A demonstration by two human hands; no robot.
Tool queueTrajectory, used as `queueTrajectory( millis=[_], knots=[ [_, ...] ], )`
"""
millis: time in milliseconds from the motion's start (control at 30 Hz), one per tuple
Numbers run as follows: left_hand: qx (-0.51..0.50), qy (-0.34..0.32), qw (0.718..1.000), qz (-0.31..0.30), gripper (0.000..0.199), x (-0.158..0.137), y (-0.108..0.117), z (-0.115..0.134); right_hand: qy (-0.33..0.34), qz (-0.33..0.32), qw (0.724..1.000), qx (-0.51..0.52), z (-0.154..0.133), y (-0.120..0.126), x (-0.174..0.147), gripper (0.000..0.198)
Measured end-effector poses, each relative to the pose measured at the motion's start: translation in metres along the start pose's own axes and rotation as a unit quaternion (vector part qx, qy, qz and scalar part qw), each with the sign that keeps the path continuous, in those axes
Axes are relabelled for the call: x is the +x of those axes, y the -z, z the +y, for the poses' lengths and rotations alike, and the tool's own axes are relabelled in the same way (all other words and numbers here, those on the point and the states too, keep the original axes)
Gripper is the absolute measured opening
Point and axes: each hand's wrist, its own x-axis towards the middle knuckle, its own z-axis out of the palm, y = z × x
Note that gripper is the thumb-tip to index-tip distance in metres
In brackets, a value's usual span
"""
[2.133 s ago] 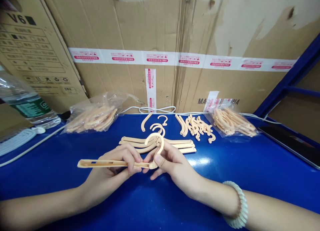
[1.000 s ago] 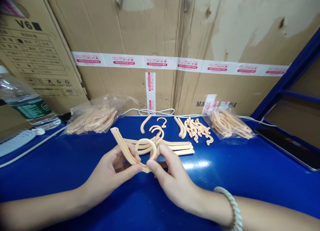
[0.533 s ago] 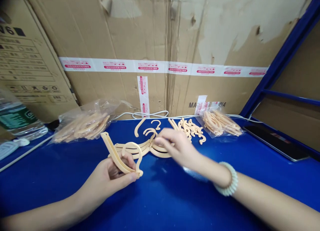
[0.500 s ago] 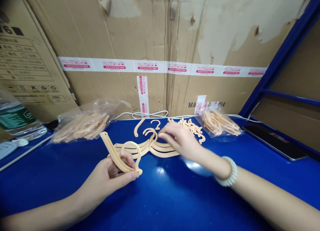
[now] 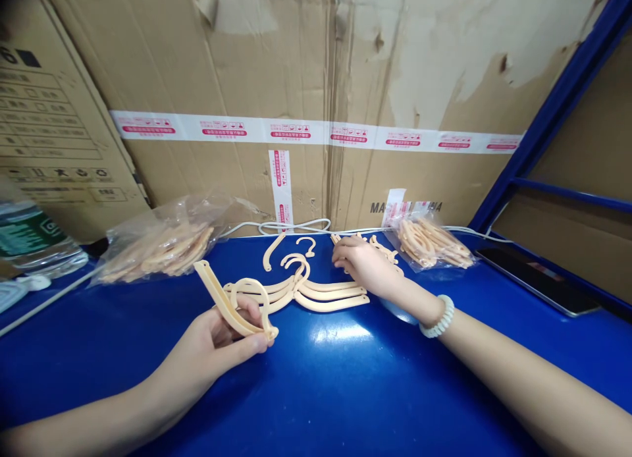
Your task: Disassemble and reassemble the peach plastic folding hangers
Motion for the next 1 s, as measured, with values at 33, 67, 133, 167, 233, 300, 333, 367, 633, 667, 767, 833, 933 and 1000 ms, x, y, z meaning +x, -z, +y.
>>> queueTrajectory(
  millis=[33,67,133,167,233,300,333,367,633,667,767,833,933,1000],
  knots=[
    [-0.002,-0.001,1.0,-0.002,0.026,0.0,0.0,0.0,-0.013,0.023,0.999,0.023,-0.003,0.001,0.0,0.014],
    [-0.003,-0.001,1.0,-0.005,0.025,0.0,0.0,0.0,-0.029,0.047,0.997,0.045,-0.008,0.002,0.0,0.017],
    [-0.009,-0.001,1.0,-0.013,0.025,0.0,0.001,0.0,-0.059,0.091,0.99,0.09,-0.019,0.003,-0.002,0.026],
    [-0.014,-0.002,1.0,-0.017,0.025,0.0,0.001,0.0,-0.078,0.115,0.982,0.131,-0.027,0.003,-0.003,0.029],
    [-0.024,-0.007,0.999,-0.024,0.026,0.0,0.001,-0.001,-0.122,0.161,0.948,0.247,-0.044,0.003,-0.005,0.03],
    [-0.03,-0.01,0.999,-0.028,0.026,0.0,0.002,-0.002,-0.168,0.194,0.894,0.368,-0.062,0.002,-0.008,0.029],
    [-0.029,-0.01,0.999,-0.029,0.025,0.0,0.003,-0.002,-0.185,0.203,0.87,0.409,-0.069,0.002,-0.01,0.029],
    [-0.027,-0.009,0.999,-0.028,0.025,-0.001,0.003,-0.002,-0.197,0.206,0.855,0.433,-0.076,0.001,-0.011,0.029],
    [-0.012,-0.031,0.999,-0.029,0.022,-0.001,0.002,0.001,-0.307,0.164,0.736,0.58,-0.09,-0.009,-0.02,0.05],
    [-0.008,-0.032,0.999,-0.028,0.021,-0.001,0.002,0.002,-0.321,0.137,0.713,0.608,-0.091,-0.012,-0.021,0.05],
    [0.005,-0.032,0.999,-0.025,0.018,-0.001,0.002,0.001,-0.336,0.038,0.668,0.663,-0.097,-0.022,-0.025,0.036],
    [0.016,-0.035,0.999,-0.031,0.017,0.0,0.003,-0.001,-0.314,-0.002,0.682,0.66,-0.102,-0.028,-0.029,0.028],
    [0.035,-0.035,0.998,-0.047,0.016,0.0,0.005,-0.002,-0.265,-0.028,0.734,0.624,-0.109,-0.032,-0.033,0.024],
    [0.039,-0.034,0.998,-0.046,0.017,0.0,0.005,-0.002,-0.238,-0.046,0.759,0.604,-0.111,-0.033,-0.035,0.023]
  ],
)
